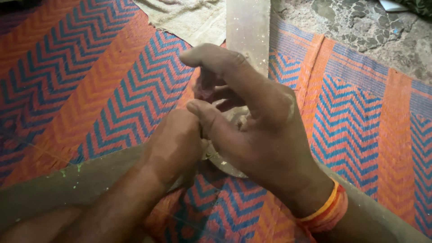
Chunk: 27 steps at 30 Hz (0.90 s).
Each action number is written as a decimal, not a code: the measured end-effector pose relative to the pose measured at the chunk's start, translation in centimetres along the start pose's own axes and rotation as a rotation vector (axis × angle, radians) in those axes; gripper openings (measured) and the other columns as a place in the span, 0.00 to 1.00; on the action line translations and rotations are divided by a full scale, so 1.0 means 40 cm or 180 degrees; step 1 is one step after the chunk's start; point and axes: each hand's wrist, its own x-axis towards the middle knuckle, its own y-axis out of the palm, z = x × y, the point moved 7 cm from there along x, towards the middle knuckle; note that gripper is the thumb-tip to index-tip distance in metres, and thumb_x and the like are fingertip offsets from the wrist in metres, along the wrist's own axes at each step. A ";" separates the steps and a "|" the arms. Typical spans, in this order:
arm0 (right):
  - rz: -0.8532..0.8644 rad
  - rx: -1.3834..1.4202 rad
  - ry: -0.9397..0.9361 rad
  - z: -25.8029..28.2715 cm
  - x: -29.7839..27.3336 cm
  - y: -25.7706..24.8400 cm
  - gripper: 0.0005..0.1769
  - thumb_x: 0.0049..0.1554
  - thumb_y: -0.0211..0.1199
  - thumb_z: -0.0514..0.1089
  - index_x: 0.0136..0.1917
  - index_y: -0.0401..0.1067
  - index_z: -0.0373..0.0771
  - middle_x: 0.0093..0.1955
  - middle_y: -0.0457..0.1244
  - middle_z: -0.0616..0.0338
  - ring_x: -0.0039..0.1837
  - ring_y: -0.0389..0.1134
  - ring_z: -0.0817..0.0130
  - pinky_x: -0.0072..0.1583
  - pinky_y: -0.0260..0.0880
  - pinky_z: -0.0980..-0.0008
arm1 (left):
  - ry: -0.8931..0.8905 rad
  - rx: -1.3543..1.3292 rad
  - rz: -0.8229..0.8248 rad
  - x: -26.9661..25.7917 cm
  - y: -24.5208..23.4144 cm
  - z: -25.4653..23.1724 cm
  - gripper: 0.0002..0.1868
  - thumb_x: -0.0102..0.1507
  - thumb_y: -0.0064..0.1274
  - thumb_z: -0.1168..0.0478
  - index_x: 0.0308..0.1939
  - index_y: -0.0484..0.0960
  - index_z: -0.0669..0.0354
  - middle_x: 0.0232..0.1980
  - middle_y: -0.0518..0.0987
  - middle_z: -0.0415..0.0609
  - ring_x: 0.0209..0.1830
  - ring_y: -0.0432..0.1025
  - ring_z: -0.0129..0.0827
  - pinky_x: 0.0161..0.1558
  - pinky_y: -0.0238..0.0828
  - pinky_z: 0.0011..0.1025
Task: The person uses a screwdriver to tighten screws on the mounting points of an electric fan blade assembly. They work on each blade attachment in sequence, securing the hardware to the central hub.
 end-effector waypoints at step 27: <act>-0.0034 -0.0166 -0.0315 0.013 0.002 -0.009 0.27 0.59 0.71 0.34 0.69 0.67 0.43 0.52 0.68 0.63 0.53 0.73 0.77 0.52 0.77 0.77 | 0.0782 -0.0623 -0.0286 -0.028 -0.016 -0.039 0.15 0.55 0.52 0.66 0.46 0.79 0.65 0.41 0.82 0.61 0.44 0.78 0.55 0.41 0.73 0.45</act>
